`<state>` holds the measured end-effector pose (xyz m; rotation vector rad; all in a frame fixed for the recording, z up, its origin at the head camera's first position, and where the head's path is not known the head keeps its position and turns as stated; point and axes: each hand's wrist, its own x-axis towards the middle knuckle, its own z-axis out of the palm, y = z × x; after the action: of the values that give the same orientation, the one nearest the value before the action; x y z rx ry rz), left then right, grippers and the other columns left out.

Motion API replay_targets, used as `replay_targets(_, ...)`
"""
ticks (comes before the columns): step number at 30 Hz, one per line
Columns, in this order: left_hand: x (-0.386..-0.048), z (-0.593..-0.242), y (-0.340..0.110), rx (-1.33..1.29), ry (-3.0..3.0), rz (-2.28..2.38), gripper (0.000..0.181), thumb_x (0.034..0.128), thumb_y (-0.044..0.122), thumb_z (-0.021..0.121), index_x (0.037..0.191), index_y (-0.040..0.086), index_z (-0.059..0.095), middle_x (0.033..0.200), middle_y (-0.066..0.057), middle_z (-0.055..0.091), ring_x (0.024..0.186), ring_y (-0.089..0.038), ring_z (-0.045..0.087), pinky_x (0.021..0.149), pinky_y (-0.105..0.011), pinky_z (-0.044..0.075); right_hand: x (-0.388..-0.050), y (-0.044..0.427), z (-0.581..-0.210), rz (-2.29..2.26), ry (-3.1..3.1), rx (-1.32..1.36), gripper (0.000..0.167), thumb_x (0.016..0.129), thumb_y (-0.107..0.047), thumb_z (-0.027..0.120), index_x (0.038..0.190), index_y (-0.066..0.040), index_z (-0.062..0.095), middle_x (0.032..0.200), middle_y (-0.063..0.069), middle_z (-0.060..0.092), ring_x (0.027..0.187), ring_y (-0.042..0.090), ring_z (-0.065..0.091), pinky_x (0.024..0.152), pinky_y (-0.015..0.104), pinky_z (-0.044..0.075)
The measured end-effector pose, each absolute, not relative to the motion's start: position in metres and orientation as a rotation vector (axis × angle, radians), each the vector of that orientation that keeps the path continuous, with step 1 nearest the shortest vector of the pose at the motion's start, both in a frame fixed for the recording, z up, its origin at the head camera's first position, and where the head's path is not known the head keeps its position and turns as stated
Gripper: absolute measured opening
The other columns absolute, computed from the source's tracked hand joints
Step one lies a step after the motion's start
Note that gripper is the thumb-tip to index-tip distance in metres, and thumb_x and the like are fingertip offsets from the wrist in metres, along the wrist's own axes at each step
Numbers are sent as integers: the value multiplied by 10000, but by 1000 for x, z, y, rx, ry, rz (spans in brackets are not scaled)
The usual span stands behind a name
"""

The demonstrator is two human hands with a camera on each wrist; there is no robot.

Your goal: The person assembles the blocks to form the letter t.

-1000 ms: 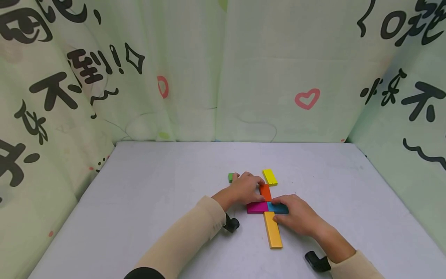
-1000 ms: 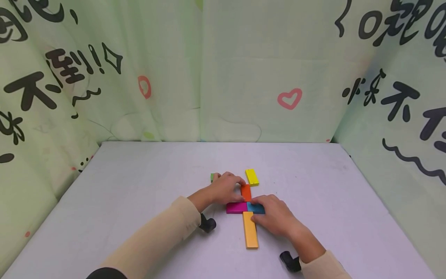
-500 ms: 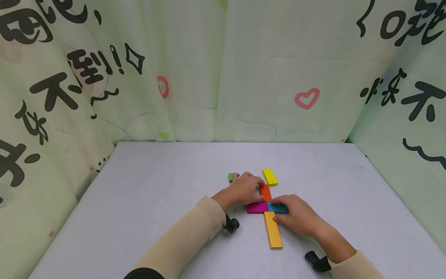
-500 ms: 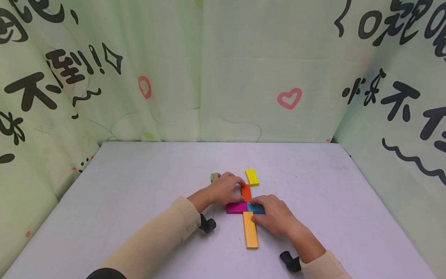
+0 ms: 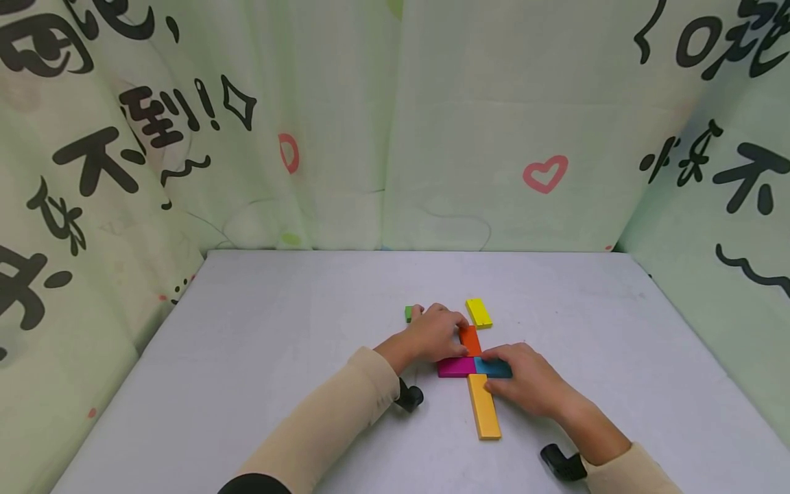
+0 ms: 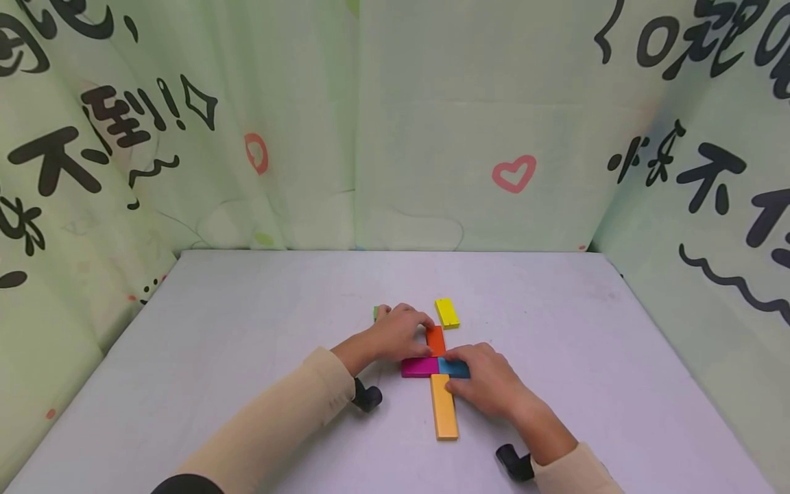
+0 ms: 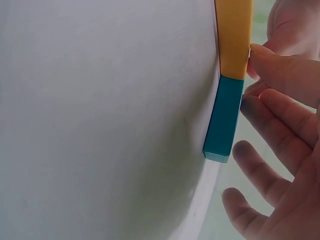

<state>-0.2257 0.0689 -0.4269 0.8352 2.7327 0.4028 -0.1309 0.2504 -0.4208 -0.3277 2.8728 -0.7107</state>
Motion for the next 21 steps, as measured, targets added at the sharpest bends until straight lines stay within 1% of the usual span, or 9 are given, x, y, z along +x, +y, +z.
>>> replay_targets(6,-227,-428,69,832,2738,405,422,892,440,743,1273,283,656,1171,131,631,1290,-148,412,1010,-455,282,-131,250,-420,-716,2884,-340,450,844,-208,812,1241,-48,673,1212,83,629,1155,334,520,959,543,459)
replay_targets(14,-227,-427,69,835,2743,400,428,888,435,747,1277,282,656,1177,125,630,1293,-147,413,994,-441,296,-131,249,-420,-719,2863,-303,479,846,-230,814,1268,-62,660,1244,90,612,1180,340,501,970,556,447)
replay_targets(21,-226,-427,69,831,2736,407,420,897,431,738,1281,282,655,1190,125,628,1294,-146,411,996,-443,293,-131,249,-420,-733,2848,-292,478,851,-227,808,1271,-56,657,1246,94,608,1189,346,497,976,559,442)
